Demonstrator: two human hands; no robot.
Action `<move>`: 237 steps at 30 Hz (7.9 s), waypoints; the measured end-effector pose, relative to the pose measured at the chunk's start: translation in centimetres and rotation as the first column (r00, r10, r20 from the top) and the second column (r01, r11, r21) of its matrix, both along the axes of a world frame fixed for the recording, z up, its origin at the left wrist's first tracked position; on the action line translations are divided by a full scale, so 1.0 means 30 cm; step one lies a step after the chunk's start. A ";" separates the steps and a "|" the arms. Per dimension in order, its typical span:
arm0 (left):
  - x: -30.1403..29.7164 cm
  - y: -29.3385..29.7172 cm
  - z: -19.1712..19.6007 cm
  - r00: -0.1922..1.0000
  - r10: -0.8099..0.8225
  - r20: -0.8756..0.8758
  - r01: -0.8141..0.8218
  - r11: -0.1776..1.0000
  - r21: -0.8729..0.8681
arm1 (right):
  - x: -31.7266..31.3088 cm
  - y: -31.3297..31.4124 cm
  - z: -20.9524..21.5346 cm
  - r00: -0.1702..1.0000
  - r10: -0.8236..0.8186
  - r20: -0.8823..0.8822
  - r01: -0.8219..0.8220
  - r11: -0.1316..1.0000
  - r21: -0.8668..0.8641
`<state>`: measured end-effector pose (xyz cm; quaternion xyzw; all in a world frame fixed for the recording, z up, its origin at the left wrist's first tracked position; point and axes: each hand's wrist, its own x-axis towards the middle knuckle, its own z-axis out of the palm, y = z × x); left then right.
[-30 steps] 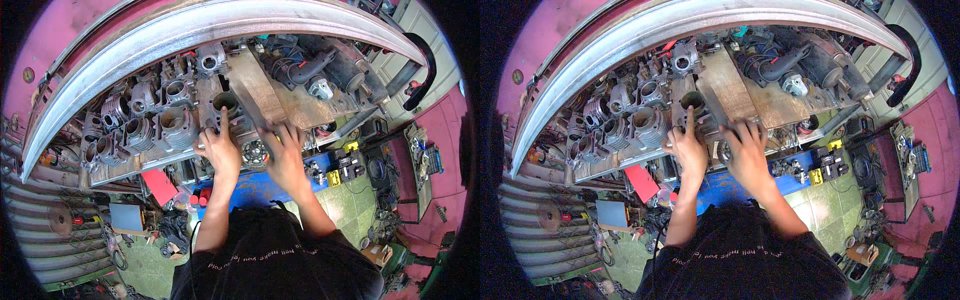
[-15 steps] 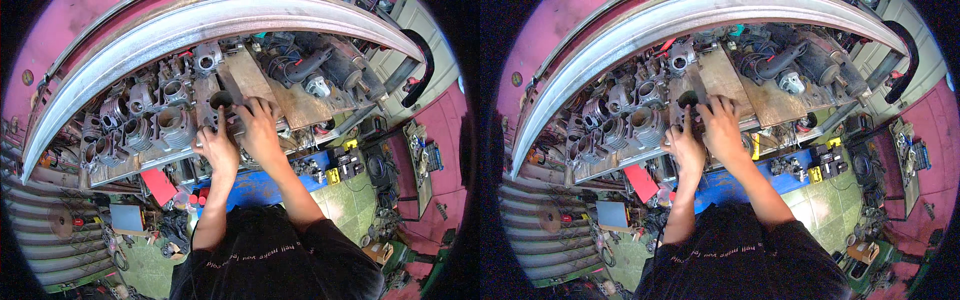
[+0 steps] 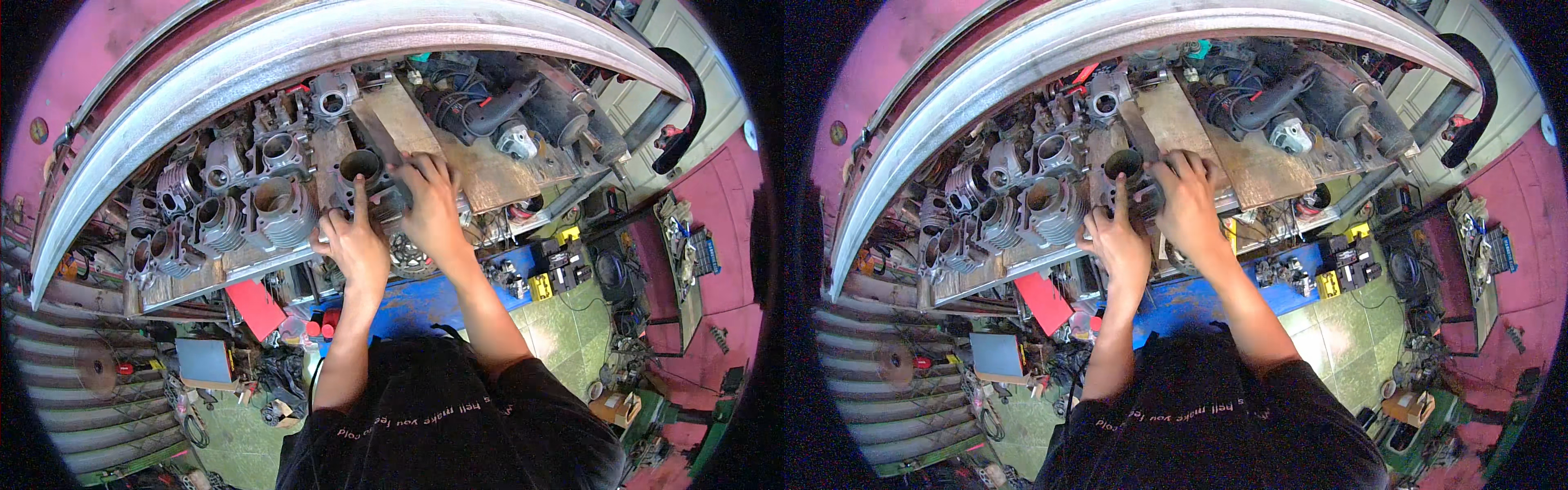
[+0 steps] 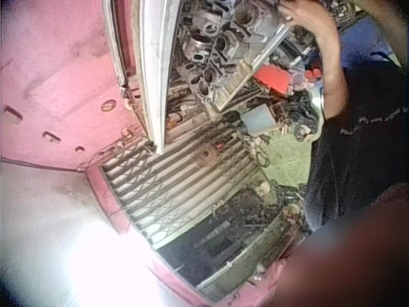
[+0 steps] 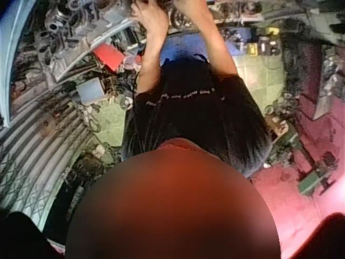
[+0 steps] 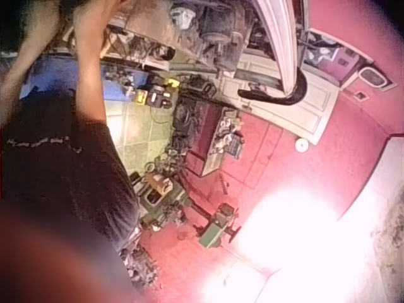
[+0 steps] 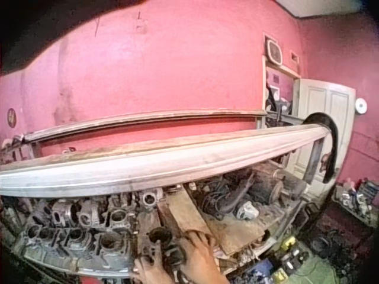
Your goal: The person files the surface and edges of a metal cylinder block with a metal file.
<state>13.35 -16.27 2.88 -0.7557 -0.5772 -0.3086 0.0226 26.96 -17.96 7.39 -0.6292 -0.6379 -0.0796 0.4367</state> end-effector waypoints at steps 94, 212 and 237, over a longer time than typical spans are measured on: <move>0.038 0.249 -0.021 0.975 -0.067 0.211 0.021 0.977 0.210 | -0.061 -0.379 0.088 0.963 -0.075 0.259 0.119 0.980 -0.161; 0.069 0.213 0.039 0.948 -0.223 0.228 0.185 0.967 0.177 | 0.045 -0.436 -0.012 0.992 -0.127 -0.003 0.126 0.991 -0.054; 0.112 0.230 -0.057 0.864 -0.253 0.435 0.179 0.962 0.204 | 0.056 -0.185 0.076 0.993 -0.114 0.023 0.116 0.983 -0.143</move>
